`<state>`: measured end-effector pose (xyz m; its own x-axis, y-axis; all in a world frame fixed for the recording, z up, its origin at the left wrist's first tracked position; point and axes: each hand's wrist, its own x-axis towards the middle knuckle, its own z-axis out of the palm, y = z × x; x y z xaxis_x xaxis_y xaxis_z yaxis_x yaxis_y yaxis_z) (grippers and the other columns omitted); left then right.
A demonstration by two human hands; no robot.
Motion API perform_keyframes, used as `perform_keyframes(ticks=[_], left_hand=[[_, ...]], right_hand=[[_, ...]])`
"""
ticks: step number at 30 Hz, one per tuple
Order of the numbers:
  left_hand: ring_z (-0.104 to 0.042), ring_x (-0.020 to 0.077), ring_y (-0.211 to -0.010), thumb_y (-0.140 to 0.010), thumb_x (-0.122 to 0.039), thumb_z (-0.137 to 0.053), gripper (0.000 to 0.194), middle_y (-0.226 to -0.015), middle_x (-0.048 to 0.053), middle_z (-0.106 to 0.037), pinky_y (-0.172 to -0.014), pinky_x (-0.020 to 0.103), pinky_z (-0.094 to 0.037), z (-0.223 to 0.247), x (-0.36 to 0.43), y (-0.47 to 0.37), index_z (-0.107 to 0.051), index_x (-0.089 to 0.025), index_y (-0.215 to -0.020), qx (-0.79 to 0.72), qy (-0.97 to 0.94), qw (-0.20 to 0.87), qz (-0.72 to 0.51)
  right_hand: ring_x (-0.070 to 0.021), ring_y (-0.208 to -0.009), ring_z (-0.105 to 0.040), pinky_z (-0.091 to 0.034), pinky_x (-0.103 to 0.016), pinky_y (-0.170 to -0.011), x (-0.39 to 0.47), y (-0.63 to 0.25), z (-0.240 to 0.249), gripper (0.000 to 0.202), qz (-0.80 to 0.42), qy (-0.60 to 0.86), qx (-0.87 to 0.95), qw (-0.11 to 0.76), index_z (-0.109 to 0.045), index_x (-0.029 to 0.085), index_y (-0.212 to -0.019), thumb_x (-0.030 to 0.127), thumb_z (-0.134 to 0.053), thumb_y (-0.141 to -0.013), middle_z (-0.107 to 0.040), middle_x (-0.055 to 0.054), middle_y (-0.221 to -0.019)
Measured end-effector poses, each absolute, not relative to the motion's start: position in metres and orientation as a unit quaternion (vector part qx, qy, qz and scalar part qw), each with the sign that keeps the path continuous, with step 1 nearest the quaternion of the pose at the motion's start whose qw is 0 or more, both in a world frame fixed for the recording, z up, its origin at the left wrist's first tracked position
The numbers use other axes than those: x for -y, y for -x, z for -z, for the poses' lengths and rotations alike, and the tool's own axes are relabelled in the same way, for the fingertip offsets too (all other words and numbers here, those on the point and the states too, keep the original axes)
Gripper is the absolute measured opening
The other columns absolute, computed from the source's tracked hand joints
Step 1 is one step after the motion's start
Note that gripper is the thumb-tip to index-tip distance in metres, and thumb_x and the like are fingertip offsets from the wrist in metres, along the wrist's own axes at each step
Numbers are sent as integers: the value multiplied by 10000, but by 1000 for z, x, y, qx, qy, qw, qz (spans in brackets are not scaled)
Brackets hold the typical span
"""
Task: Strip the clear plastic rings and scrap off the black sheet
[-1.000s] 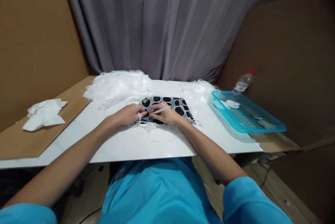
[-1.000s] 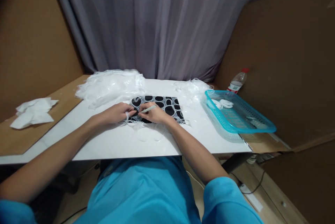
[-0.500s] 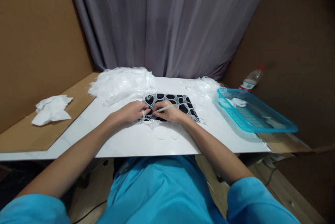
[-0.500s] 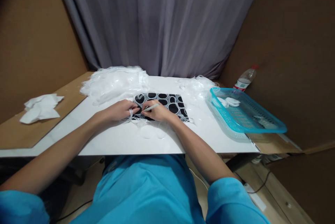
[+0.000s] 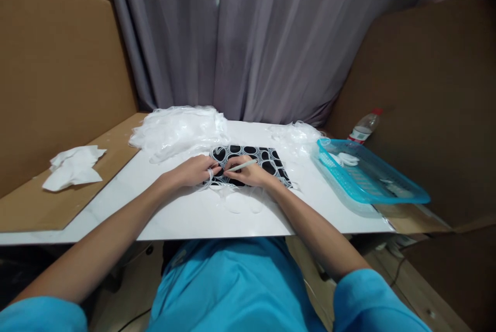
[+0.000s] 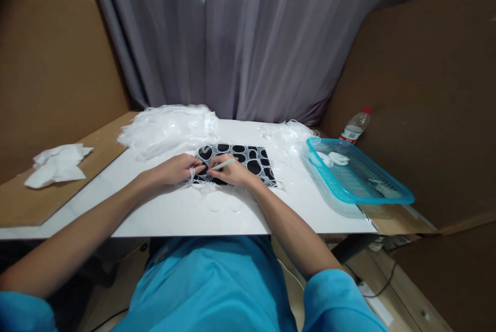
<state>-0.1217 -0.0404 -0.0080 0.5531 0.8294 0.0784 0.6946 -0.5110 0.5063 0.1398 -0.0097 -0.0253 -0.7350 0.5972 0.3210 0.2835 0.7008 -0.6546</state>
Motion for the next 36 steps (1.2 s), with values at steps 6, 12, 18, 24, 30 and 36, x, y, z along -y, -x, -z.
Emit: perform_keyframes(ticks=[6,12,18,24,30,36], left_hand=[[-532,198,-647,-1065,-480,-543,394,-724,38,-658,-650,336,-326,9,38,123,-638,-215,-789,-438,-856,219,-166],[-508,184,-616,-1140,-551,-402,563,-672,35,-606,-649,339,-352,9,38,123,-595,-214,-732,-439,-838,243,-212],[-514,171,-610,-1121,-438,-507,467,-675,39,-634,-650,343,-324,7,41,122,-601,-218,-720,-424,-870,134,-213],[-509,155,-580,-1099,-347,-537,383,-656,15,-629,-633,330,-323,7,40,126,-644,-215,-755,-418,-865,68,-268],[-481,136,-575,-1129,-349,-521,322,-648,-27,-572,-636,307,-356,3,47,125,-692,-212,-893,-424,-838,13,-344],[-569,158,-666,-1173,-364,-410,417,-772,8,-684,-692,314,-419,1,51,126,-718,-204,-943,-407,-828,46,-382]], right_hand=[[-194,-806,-692,-525,-301,-740,11,-141,18,167,-320,239,878,265,-814,189,-970,334,-754,-1027,-785,-52,-895],[-175,-761,-651,-498,-292,-680,9,-145,11,201,-378,283,825,311,-812,185,-947,376,-769,-992,-763,-39,-855],[-168,-746,-630,-485,-297,-680,5,-153,8,211,-381,299,810,329,-808,193,-942,389,-749,-990,-747,-34,-825],[-196,-831,-673,-526,-326,-763,2,-153,8,194,-356,310,819,328,-817,199,-949,377,-748,-981,-779,-55,-899],[-195,-831,-681,-531,-316,-765,1,-156,7,107,-376,316,812,314,-787,193,-877,281,-743,-917,-785,-54,-888],[-199,-876,-721,-536,-308,-774,1,-162,8,50,-458,284,792,286,-690,190,-753,172,-700,-798,-797,-59,-921]])
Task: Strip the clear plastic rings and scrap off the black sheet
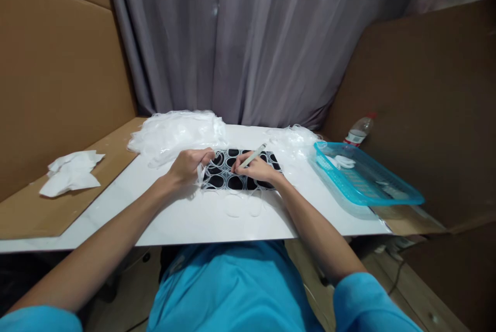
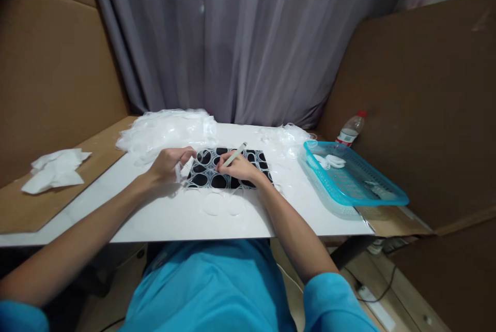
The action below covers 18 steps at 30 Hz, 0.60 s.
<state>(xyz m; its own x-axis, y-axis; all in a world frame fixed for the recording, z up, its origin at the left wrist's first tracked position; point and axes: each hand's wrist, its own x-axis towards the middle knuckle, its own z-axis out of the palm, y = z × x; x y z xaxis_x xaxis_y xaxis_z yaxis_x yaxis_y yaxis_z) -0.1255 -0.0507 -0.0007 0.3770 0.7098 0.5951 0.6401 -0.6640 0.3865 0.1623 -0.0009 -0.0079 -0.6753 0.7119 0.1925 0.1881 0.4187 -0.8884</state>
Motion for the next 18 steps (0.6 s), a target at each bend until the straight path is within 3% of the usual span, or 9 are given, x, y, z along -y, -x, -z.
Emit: perform_keyframes(ticks=[5,11,14,18], left_hand=[[-601,178,-734,-1167,-388,-410,412,-830,25,-706,-738,322,-442,2,49,120,-710,-206,-950,-410,-824,112,-375],[-522,166,-600,-1146,-574,-460,475,-686,-8,-592,-605,303,-409,8,51,106,-736,-209,-1017,-421,-778,261,-386],[-577,175,-653,-1131,-556,-508,447,-743,9,-656,-631,302,-442,9,51,103,-759,-199,-1031,-405,-780,243,-410],[-700,208,-852,-1134,-453,-547,362,-985,71,-792,-782,322,-521,5,55,106,-782,-184,-1077,-390,-782,146,-464]], right_hand=[[-201,-868,-722,-534,-309,-778,-1,-165,8,49,-449,295,802,261,-687,195,-762,184,-705,-806,-777,-45,-867],[-206,-842,-727,-529,-298,-758,1,-166,6,79,-428,319,812,238,-672,198,-745,192,-728,-800,-770,-28,-822],[-228,-879,-768,-545,-302,-774,3,-166,4,78,-445,310,807,234,-676,202,-756,193,-732,-809,-782,-27,-824],[-245,-935,-812,-568,-308,-802,4,-166,2,83,-467,305,797,232,-676,211,-768,189,-733,-824,-798,-30,-844]])
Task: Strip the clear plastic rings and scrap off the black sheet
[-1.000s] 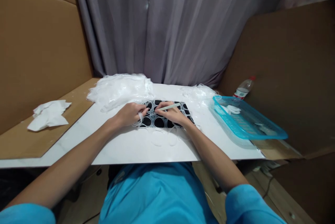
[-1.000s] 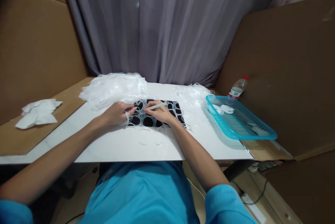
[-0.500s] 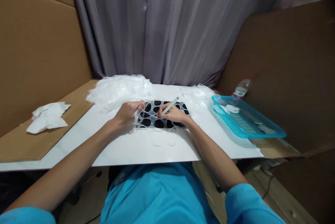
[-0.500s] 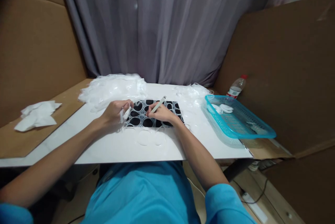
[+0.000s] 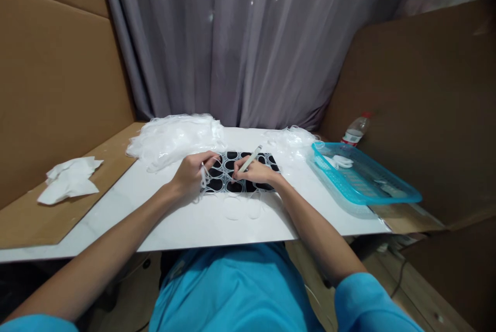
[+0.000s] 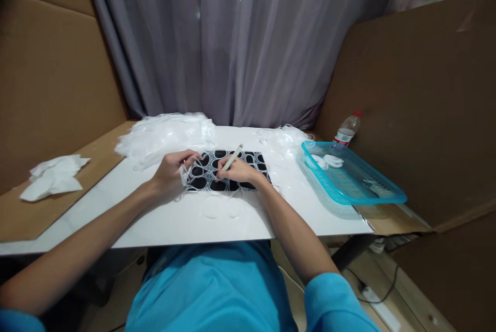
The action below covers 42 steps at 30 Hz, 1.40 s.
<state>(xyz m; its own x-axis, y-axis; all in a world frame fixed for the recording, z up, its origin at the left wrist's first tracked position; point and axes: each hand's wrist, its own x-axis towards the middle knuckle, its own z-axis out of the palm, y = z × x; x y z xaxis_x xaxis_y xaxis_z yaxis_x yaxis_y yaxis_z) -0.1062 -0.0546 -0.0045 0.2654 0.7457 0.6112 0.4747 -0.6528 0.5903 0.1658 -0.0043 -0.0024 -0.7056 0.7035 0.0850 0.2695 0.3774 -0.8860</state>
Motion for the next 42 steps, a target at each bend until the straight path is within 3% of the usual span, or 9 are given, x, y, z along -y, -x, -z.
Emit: perform_keyframes(ticks=[5,9,16,20,24,27,33,37,42], left_hand=[[-714,186,-838,-1124,-387,-583,304,-1075,92,-824,-813,318,-541,-2,54,116,-795,-171,-1161,-377,-784,38,-491],[-661,152,-711,-1143,-413,-558,330,-878,38,-768,-698,294,-491,0,52,120,-784,-172,-1152,-373,-776,62,-504],[-423,129,-539,-1142,-544,-515,443,-597,-43,-480,-557,295,-336,5,50,117,-764,-179,-1112,-397,-745,176,-506],[-330,126,-447,-1129,-698,-406,589,-519,-65,-390,-476,288,-268,-4,39,118,-719,-199,-1125,-373,-669,337,-548],[-227,105,-414,-1066,-758,-523,562,-504,-96,-275,-425,272,-192,-14,31,131,-690,-224,-1008,-360,-679,507,-390],[-288,103,-473,-1035,-701,-637,496,-564,-63,-346,-450,268,-248,-14,31,142,-705,-218,-941,-382,-728,504,-265],[-370,117,-517,-955,-650,-704,493,-584,-33,-406,-510,266,-284,-9,24,162,-560,-225,-750,-463,-754,407,-227],[-538,157,-621,-881,-601,-753,415,-731,38,-633,-577,256,-376,-7,16,185,-664,-197,-841,-530,-765,323,-170],[-626,197,-604,-756,-423,-792,286,-737,48,-696,-555,263,-423,-1,16,202,-691,-209,-917,-554,-750,331,-144]], right_hand=[[-258,-968,-827,-577,-312,-814,5,-165,2,105,-473,317,790,228,-665,211,-765,188,-747,-827,-795,-25,-848],[-260,-981,-830,-579,-319,-823,4,-166,4,83,-475,296,796,231,-688,210,-787,185,-737,-849,-804,-31,-873],[-232,-912,-794,-573,-326,-831,2,-166,6,49,-450,290,813,229,-724,207,-819,192,-738,-863,-817,-38,-877],[-222,-903,-784,-569,-316,-833,1,-166,6,53,-446,298,813,226,-720,206,-814,197,-737,-863,-816,-33,-878],[-223,-912,-785,-564,-311,-820,1,-168,6,39,-446,291,815,227,-728,206,-828,199,-728,-867,-818,-33,-889],[-220,-908,-778,-564,-310,-811,2,-168,5,26,-446,301,813,225,-733,211,-841,209,-732,-867,-821,-31,-899],[-218,-920,-773,-562,-311,-816,4,-168,3,27,-438,303,816,224,-746,210,-845,216,-739,-870,-826,-34,-911],[-225,-928,-778,-552,-316,-812,4,-169,1,41,-436,303,818,221,-756,204,-855,214,-734,-887,-827,-41,-915],[-233,-933,-778,-547,-316,-799,6,-170,-2,36,-434,306,818,221,-760,210,-855,223,-745,-885,-831,-44,-917]])
